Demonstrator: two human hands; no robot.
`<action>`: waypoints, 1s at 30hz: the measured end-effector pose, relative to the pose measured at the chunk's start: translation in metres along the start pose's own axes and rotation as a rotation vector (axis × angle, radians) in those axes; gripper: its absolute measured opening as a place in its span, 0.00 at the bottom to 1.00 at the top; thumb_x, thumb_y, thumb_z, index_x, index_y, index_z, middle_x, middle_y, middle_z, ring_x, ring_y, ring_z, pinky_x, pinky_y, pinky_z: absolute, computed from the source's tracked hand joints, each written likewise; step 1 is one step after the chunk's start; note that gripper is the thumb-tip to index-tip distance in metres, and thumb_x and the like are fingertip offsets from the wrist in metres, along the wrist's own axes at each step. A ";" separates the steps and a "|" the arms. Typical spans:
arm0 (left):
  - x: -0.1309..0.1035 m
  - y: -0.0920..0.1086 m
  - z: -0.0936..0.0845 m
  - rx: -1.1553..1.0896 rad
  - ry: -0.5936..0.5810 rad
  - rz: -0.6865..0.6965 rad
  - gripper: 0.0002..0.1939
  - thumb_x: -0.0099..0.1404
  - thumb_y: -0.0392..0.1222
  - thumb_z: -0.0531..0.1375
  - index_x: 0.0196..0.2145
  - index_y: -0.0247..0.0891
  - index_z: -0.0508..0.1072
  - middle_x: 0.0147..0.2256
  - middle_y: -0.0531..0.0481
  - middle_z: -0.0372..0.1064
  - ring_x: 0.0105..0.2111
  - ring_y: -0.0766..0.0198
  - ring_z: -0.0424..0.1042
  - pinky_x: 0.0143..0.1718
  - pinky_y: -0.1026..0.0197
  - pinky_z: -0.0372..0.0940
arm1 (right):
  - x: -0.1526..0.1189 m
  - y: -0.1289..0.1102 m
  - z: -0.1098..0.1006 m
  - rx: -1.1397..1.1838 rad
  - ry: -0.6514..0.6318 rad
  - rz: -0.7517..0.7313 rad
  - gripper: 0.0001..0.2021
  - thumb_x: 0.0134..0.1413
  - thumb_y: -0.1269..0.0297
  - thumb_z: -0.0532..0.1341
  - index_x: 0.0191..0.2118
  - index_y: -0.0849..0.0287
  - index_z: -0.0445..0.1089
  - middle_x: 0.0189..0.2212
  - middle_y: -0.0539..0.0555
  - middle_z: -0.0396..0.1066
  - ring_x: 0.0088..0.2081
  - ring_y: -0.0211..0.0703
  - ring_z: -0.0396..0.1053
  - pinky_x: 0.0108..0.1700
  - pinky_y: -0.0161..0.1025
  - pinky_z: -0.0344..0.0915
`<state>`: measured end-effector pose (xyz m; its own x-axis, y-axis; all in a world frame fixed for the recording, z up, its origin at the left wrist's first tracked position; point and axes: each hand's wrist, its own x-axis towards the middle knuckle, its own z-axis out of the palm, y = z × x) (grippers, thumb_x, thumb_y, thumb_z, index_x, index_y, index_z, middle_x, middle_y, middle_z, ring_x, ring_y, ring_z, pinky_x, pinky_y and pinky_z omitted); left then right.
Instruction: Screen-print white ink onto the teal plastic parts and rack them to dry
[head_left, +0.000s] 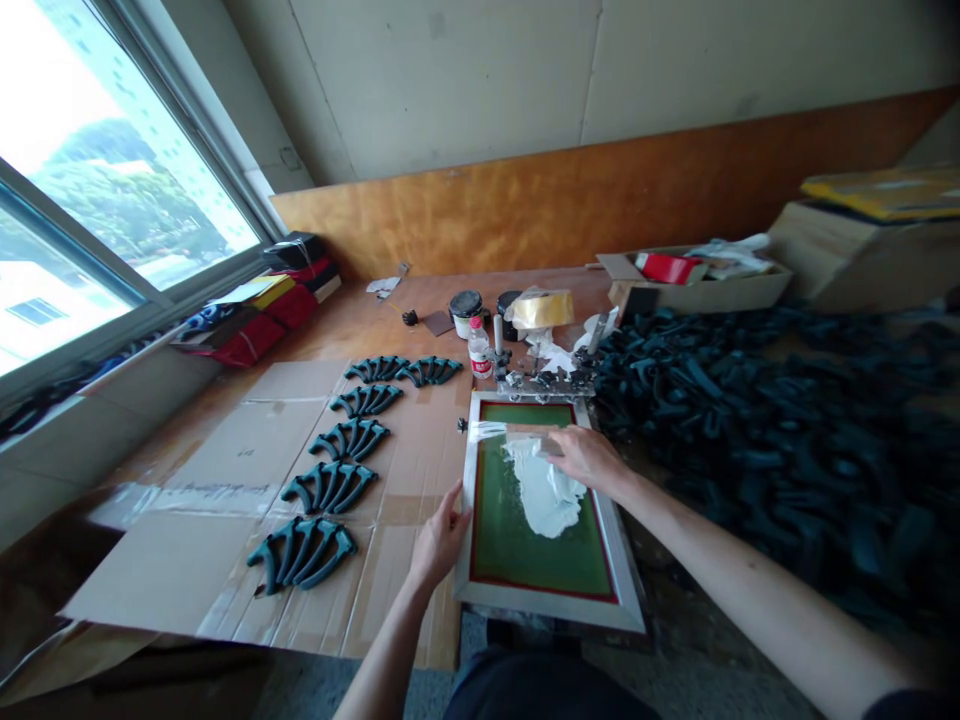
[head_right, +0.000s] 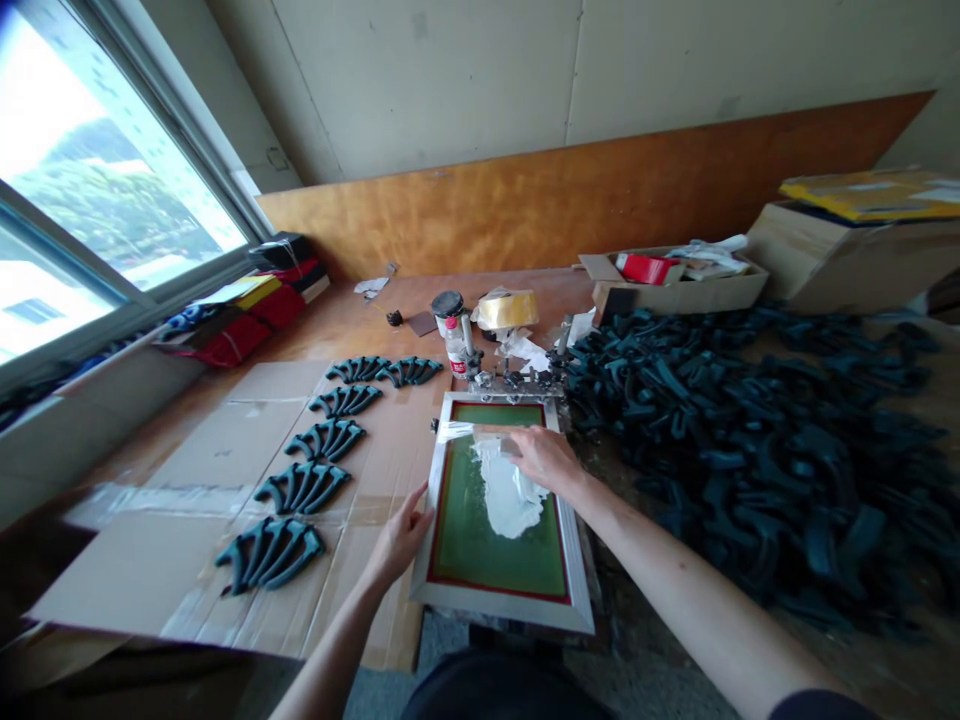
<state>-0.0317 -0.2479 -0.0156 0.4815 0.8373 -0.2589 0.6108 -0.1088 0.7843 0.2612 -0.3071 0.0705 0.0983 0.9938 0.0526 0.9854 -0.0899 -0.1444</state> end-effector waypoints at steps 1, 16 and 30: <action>0.000 0.000 0.000 0.002 -0.001 -0.004 0.29 0.66 0.51 0.49 0.62 0.42 0.58 0.26 0.55 0.68 0.27 0.64 0.68 0.29 0.65 0.57 | -0.003 0.001 0.000 -0.015 0.025 0.021 0.07 0.55 0.62 0.62 0.38 0.59 0.70 0.35 0.56 0.73 0.38 0.45 0.70 0.38 0.36 0.63; -0.003 0.001 0.003 -0.036 0.019 -0.030 0.27 0.66 0.53 0.49 0.59 0.40 0.63 0.26 0.54 0.67 0.27 0.63 0.68 0.29 0.65 0.56 | -0.061 0.001 0.005 0.130 -0.067 -0.475 0.07 0.54 0.74 0.57 0.31 0.56 0.69 0.29 0.50 0.70 0.35 0.42 0.65 0.34 0.36 0.58; -0.005 0.006 -0.001 -0.258 0.042 -0.065 0.34 0.60 0.60 0.55 0.58 0.38 0.64 0.21 0.57 0.63 0.22 0.67 0.63 0.23 0.66 0.55 | -0.030 -0.002 -0.001 0.184 0.111 -0.257 0.18 0.57 0.64 0.61 0.54 0.51 0.67 0.41 0.51 0.72 0.41 0.43 0.69 0.42 0.37 0.65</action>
<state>-0.0311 -0.2523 -0.0083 0.4166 0.8601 -0.2944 0.4569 0.0819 0.8858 0.2560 -0.3369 0.0700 -0.1257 0.9683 0.2158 0.9395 0.1860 -0.2875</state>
